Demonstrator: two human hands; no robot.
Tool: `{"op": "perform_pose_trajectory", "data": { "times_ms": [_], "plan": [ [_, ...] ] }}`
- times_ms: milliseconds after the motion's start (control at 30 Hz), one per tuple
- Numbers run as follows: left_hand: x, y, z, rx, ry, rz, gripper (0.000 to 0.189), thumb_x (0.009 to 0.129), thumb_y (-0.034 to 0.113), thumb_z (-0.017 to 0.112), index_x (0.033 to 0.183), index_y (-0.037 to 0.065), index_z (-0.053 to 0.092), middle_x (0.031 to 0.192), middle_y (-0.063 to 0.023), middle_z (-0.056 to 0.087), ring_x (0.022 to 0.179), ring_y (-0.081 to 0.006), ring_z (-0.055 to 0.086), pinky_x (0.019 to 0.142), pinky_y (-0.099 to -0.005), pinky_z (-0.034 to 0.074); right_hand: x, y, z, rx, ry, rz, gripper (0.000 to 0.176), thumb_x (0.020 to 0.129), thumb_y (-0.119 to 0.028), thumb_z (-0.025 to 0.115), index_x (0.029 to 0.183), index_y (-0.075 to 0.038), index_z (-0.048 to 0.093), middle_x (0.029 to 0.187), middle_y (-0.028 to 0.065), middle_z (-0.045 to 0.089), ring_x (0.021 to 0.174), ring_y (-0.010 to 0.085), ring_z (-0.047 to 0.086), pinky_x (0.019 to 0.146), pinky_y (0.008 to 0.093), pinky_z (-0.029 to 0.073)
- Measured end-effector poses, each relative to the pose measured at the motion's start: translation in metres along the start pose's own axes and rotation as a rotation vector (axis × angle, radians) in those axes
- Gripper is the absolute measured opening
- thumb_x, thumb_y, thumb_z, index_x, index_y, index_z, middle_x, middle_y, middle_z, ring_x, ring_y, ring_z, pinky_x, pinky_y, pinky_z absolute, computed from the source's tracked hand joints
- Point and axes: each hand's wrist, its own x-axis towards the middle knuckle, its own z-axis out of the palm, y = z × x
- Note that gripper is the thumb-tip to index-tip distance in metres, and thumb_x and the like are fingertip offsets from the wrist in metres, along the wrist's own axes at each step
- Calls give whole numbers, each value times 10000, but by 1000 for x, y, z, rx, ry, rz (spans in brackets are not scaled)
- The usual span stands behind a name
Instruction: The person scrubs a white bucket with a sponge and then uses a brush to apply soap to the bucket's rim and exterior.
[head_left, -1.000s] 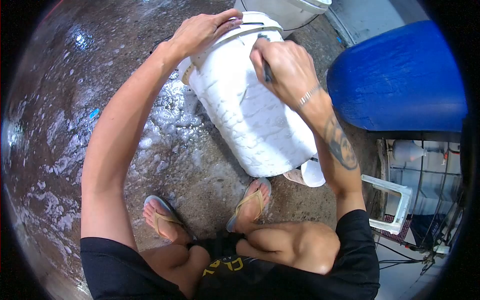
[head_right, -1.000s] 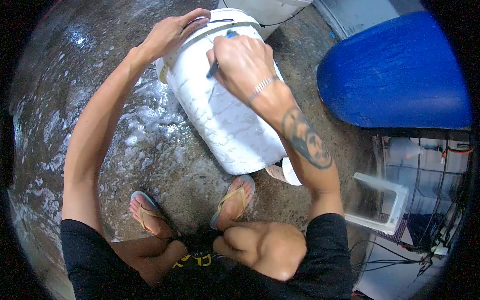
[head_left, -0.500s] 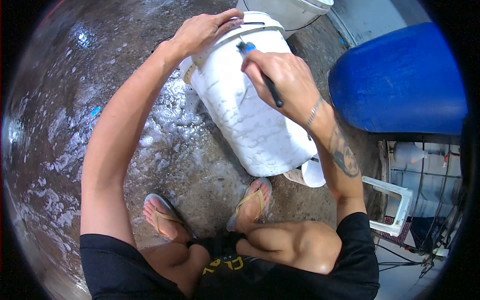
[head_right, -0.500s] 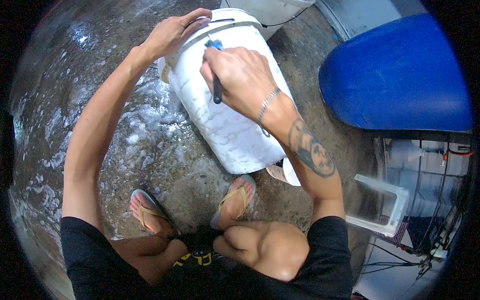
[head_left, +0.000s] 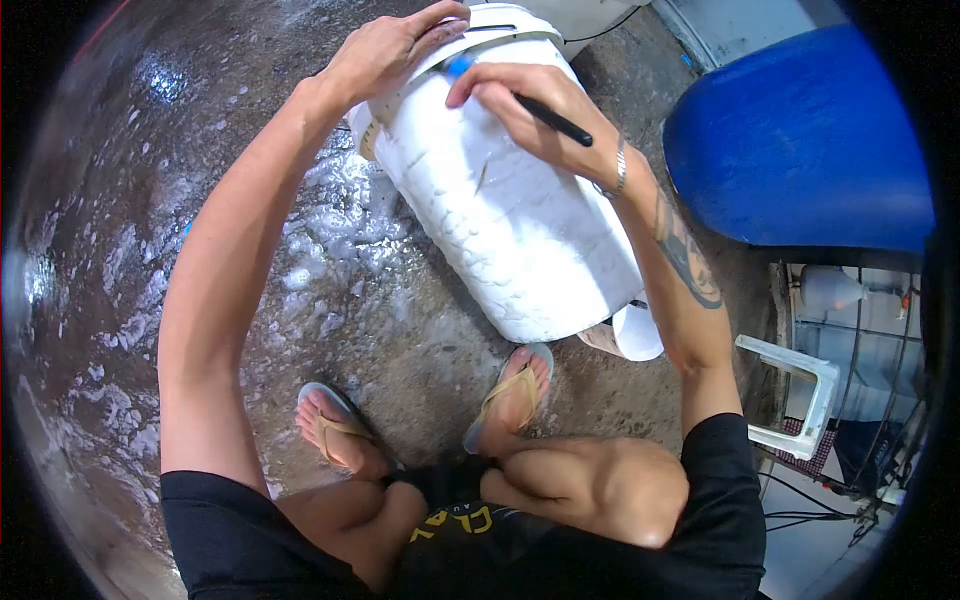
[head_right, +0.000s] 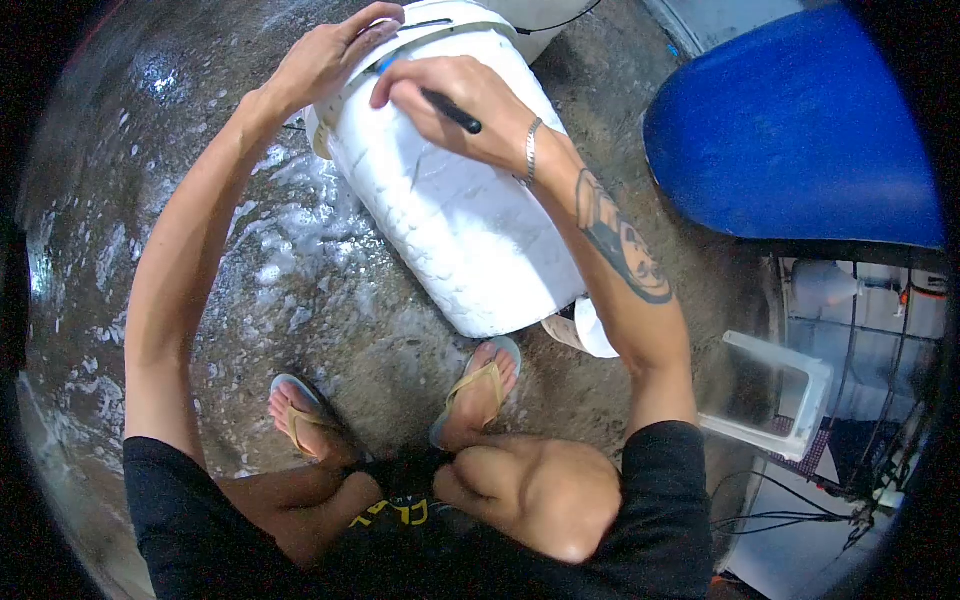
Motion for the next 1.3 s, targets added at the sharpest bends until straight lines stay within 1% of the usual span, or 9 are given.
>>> {"op": "perform_pose_trajectory", "data": {
  "times_ms": [67,200,333,400,533,667,1033,1167,1300],
  "plan": [
    [0,0,-1,-1,-11,39,331,1034,362,460,1263,138,544,985,-205,695,903,-411,679,766,-472,528,-6,-20,-3,138,-239,-28,270,956,-155,476,967,-66,730,845,147,705,703,292,664,661,363,512],
    [-3,0,-2,26,-18,3,312,1034,354,459,1258,151,536,961,-214,688,862,-426,674,737,-491,521,2,-2,-6,130,18,187,301,962,-167,457,963,-66,741,835,120,713,673,194,644,696,303,500],
    [-1,2,-1,13,-11,24,309,1036,350,456,1258,149,535,955,-215,685,878,-432,668,746,-495,517,-6,-17,-6,280,-303,229,313,971,-184,453,984,-62,741,790,78,684,650,154,591,645,308,482],
    [-3,0,-2,18,5,30,310,1037,351,454,1256,149,537,956,-217,683,884,-431,667,750,-495,515,-8,-18,-5,244,-156,388,325,979,-197,440,1022,-68,735,747,68,644,663,139,593,642,310,488],
    [2,3,-1,59,-4,1,320,1033,369,457,1256,156,545,945,-224,675,868,-436,663,737,-494,512,-5,-2,19,165,36,-30,285,966,-160,451,962,-59,717,802,120,689,746,226,676,709,341,526],
    [4,0,1,86,32,42,334,1030,398,460,1252,166,551,924,-230,673,831,-433,662,713,-506,504,-9,-21,22,21,-126,-40,235,933,-117,485,932,-64,714,831,155,696,808,303,690,742,380,536],
    [-2,2,-2,18,3,20,345,1036,396,446,1264,153,539,970,-208,685,895,-423,667,758,-489,514,-6,1,14,-87,87,-175,168,939,-123,539,949,-69,697,867,124,704,802,291,695,759,401,543],
    [3,1,-1,24,-3,31,345,1038,399,442,1265,157,537,954,-215,686,881,-428,669,750,-493,514,-9,-23,23,-40,-250,-109,198,954,-145,515,1030,-50,672,951,156,685,829,296,668,813,392,506],
    [0,0,-2,19,1,19,358,1037,415,437,1272,162,534,965,-213,693,888,-435,668,755,-499,517,-2,-5,15,-163,95,-149,141,924,-126,557,956,-66,681,857,143,694,747,343,677,697,414,551]
  ]
}}
